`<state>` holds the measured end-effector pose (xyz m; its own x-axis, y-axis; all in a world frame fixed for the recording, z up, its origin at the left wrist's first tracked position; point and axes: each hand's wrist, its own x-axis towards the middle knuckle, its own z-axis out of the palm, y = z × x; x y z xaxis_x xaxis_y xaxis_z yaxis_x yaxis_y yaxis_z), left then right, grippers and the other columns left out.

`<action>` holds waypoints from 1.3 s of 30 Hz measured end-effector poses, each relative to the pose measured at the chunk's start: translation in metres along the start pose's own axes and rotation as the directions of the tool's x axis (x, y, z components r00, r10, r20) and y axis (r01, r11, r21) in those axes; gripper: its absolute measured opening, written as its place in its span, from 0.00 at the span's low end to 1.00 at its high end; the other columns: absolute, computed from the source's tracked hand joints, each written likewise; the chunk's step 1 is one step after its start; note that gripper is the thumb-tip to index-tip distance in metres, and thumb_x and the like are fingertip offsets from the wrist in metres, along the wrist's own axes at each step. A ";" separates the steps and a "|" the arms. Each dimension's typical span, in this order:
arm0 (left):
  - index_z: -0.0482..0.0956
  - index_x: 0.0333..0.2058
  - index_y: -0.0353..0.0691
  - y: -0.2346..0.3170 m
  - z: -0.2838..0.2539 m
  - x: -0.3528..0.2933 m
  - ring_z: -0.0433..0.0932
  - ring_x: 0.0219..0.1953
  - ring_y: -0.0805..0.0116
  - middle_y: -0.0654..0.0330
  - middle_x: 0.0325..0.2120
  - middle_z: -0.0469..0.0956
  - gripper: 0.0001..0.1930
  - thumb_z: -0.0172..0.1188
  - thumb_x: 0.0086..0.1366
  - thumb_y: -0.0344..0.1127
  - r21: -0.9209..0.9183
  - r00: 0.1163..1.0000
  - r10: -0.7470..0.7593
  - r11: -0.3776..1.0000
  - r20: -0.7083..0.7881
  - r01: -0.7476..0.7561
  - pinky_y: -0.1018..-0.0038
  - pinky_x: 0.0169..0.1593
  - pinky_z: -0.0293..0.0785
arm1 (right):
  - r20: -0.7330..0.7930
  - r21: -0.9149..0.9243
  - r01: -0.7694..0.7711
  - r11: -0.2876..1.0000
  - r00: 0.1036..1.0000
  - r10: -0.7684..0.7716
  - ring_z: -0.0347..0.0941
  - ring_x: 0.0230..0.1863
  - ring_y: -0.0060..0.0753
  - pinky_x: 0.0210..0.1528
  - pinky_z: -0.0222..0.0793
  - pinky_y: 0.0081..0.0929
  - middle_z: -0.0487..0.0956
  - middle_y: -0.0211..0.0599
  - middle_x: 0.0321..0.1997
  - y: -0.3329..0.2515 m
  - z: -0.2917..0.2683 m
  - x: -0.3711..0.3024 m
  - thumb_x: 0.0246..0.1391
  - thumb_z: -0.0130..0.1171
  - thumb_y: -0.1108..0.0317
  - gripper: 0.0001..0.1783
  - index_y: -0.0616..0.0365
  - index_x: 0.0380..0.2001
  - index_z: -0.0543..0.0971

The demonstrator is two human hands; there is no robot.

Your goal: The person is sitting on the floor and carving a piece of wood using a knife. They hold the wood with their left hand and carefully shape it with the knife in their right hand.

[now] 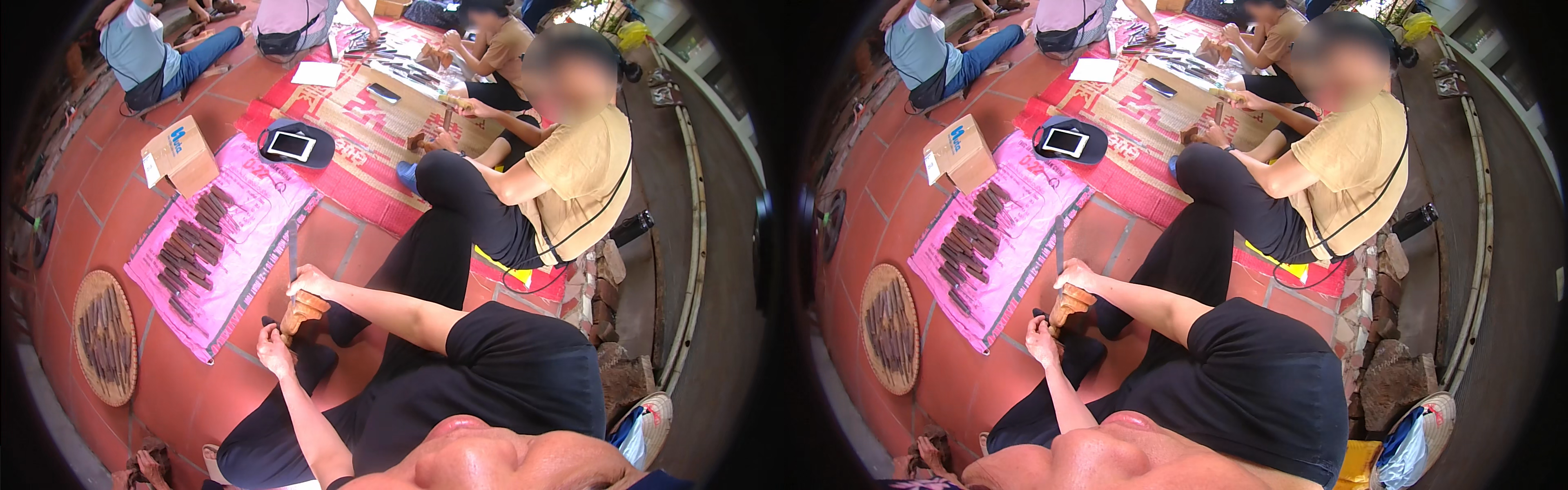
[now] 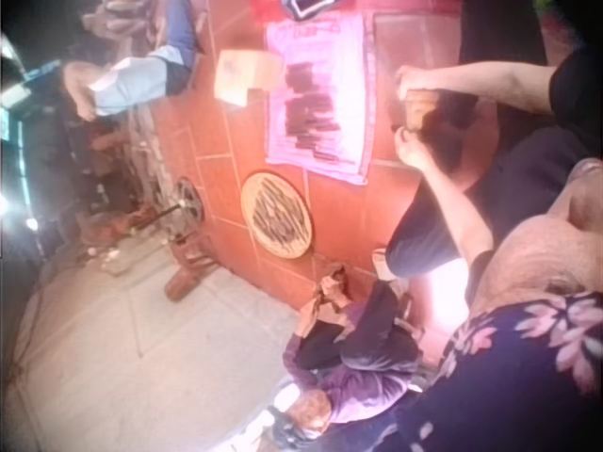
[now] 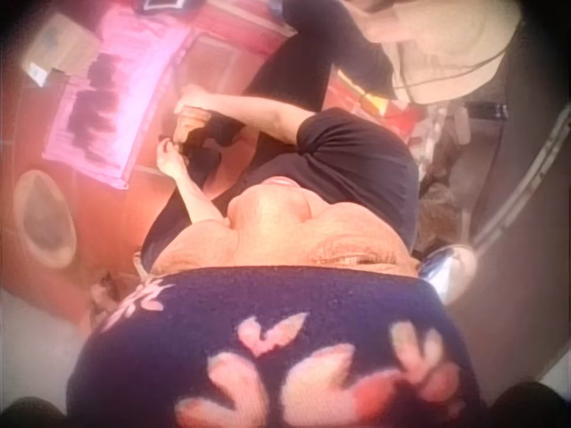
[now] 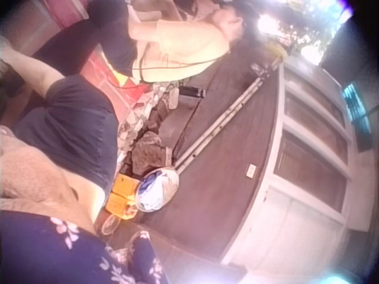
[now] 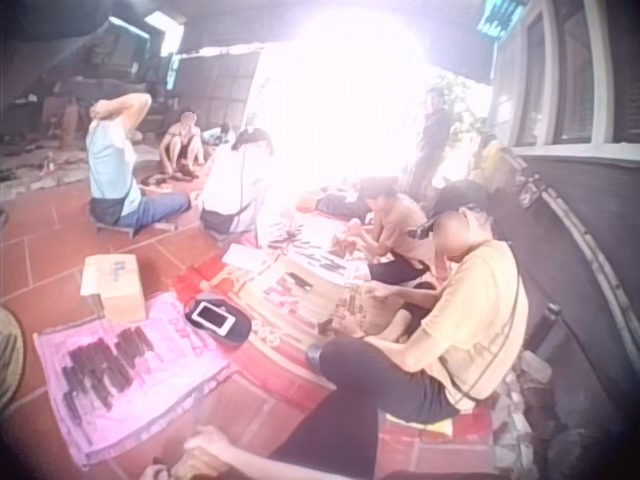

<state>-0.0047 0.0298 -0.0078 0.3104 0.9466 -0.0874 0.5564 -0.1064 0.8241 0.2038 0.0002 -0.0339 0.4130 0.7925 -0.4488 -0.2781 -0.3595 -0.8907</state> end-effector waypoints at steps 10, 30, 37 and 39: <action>0.79 0.34 0.37 0.003 0.006 -0.001 0.79 0.31 0.63 0.55 0.28 0.80 0.08 0.54 0.56 0.29 -0.006 1.000 -0.015 1.000 0.026 0.015 0.70 0.38 0.72 | -0.106 0.029 0.035 0.999 0.994 -0.032 0.75 0.24 0.32 0.30 0.68 0.30 0.78 0.36 0.20 0.035 -0.010 0.024 0.28 0.68 0.65 0.13 0.58 0.20 0.79; 0.80 0.34 0.38 0.002 0.003 0.001 0.79 0.33 0.60 0.53 0.29 0.80 0.08 0.55 0.56 0.30 0.001 1.000 -0.022 1.000 0.002 0.022 0.68 0.39 0.72 | -0.001 0.106 0.127 0.986 0.992 -0.128 0.76 0.24 0.30 0.28 0.71 0.25 0.77 0.38 0.20 0.013 -0.004 0.003 0.38 0.62 0.78 0.05 0.63 0.22 0.76; 0.79 0.36 0.40 -0.021 0.014 0.007 0.78 0.32 0.65 0.56 0.29 0.80 0.08 0.54 0.59 0.33 -0.017 0.999 0.039 0.999 0.007 -0.039 0.71 0.40 0.72 | 0.088 0.014 0.138 0.990 0.986 -0.138 0.75 0.28 0.28 0.34 0.71 0.24 0.78 0.35 0.25 0.005 -0.007 -0.005 0.32 0.67 0.78 0.10 0.63 0.23 0.79; 0.79 0.37 0.40 -0.026 0.011 0.008 0.78 0.33 0.66 0.56 0.29 0.80 0.09 0.54 0.60 0.34 -0.089 0.993 -0.117 0.989 0.027 0.119 0.72 0.40 0.72 | 0.093 0.081 0.118 0.990 0.988 -0.125 0.76 0.28 0.28 0.33 0.72 0.26 0.78 0.36 0.25 -0.004 0.001 -0.012 0.34 0.66 0.77 0.08 0.63 0.22 0.78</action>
<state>-0.0086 0.0365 -0.0360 0.2641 0.9440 -0.1980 0.5185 0.0342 0.8544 0.1994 -0.0069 -0.0248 0.3623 0.8736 -0.3250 -0.2970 -0.2223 -0.9286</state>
